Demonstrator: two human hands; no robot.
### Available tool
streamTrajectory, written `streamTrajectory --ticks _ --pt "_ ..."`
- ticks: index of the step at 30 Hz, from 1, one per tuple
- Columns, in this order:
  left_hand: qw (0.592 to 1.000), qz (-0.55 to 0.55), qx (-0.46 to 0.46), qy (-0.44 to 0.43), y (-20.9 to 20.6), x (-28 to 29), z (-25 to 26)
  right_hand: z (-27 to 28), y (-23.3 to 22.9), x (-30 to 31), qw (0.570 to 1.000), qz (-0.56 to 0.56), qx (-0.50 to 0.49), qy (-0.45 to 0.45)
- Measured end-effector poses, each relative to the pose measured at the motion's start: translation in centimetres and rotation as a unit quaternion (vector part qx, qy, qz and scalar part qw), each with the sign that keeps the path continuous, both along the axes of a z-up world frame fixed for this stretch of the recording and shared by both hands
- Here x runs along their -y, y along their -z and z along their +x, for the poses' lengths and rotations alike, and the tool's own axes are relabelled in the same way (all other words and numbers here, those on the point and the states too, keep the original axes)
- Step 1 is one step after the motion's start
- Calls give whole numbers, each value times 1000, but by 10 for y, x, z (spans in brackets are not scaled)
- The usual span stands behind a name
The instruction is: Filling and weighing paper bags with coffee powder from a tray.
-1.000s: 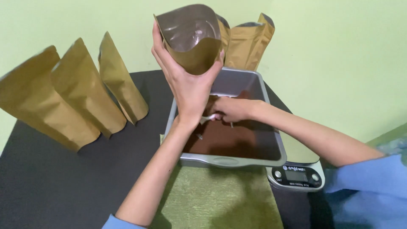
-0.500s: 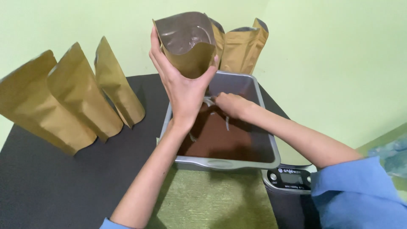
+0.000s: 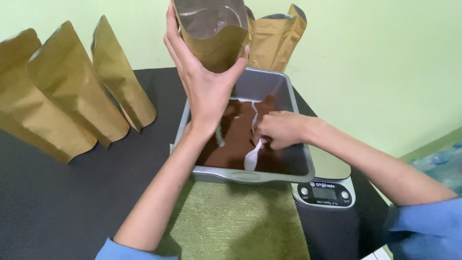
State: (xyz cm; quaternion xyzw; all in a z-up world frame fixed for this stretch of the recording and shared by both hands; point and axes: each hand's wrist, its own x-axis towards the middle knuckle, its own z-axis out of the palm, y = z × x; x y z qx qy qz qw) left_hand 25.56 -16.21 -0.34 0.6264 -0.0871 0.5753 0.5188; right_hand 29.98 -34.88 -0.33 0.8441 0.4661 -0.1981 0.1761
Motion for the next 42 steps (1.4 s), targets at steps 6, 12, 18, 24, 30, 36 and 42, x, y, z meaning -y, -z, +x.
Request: streamTrajectory --ticks 6,12,18,24,30,36,42 --pt "1000 -7 -4 -8 -9 -1 -6 49 17 -5 977 181 111 5" --pt "1000 -10 -5 -3 -6 0 -6 101 59 2 935 68 324 130" --pt "1000 -14 -11 5 -3 0 -5 24 -10 -7 984 -10 83 159" --pt "1000 3 -8 8 -5 0 -3 124 40 30 825 49 563 -20" --pt "1000 0 -16 10 -3 0 -1 123 64 33 811 51 564 -145" --pt "1000 1 -21 7 3 -1 6 52 38 39 895 43 431 -102" --pt "1000 -6 -17 8 -1 0 6 -43 -27 2 970 -128 139 154"
